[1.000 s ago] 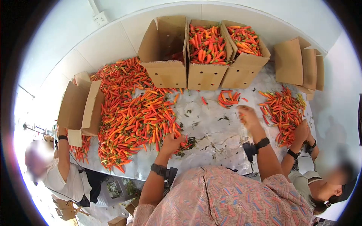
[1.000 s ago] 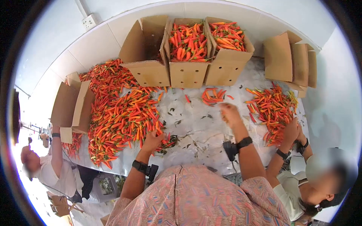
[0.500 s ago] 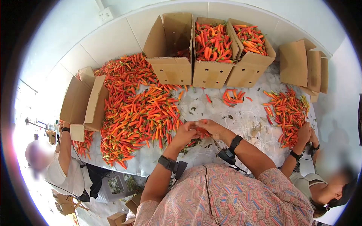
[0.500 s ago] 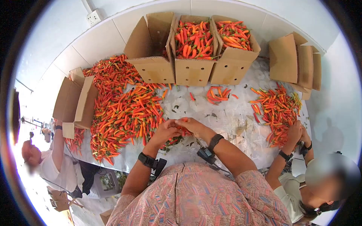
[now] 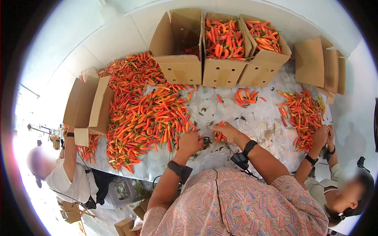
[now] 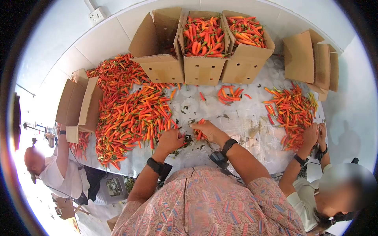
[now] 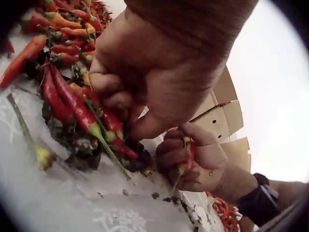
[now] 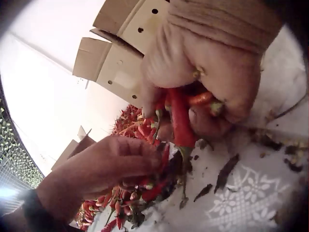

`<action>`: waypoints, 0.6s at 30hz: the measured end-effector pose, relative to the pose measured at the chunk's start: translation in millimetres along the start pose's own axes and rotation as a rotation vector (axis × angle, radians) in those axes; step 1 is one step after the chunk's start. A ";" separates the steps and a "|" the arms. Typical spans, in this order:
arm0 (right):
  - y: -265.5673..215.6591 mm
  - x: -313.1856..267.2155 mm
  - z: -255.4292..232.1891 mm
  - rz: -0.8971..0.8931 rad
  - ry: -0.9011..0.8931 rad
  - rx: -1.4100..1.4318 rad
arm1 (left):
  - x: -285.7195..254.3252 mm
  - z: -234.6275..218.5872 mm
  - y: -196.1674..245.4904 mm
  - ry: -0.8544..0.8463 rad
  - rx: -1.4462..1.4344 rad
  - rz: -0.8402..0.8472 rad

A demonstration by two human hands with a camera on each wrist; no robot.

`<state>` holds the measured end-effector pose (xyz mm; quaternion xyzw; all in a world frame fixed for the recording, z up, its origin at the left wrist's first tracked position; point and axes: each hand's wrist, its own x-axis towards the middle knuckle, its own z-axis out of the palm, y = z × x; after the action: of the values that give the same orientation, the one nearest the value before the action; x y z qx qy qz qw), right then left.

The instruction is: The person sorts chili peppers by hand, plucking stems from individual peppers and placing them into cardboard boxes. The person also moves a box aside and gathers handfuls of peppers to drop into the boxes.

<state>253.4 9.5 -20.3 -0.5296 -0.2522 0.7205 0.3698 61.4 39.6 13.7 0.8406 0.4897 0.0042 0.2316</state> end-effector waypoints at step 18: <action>1.2 -7.2 9.8 0.012 0.006 -0.079 | 5.6 15.1 -8.9 0.140 -0.290 0.036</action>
<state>244.9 3.3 -13.9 -0.5476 -0.2763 0.7104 0.3451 60.6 42.1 -4.5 0.8045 0.4839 0.1375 0.3157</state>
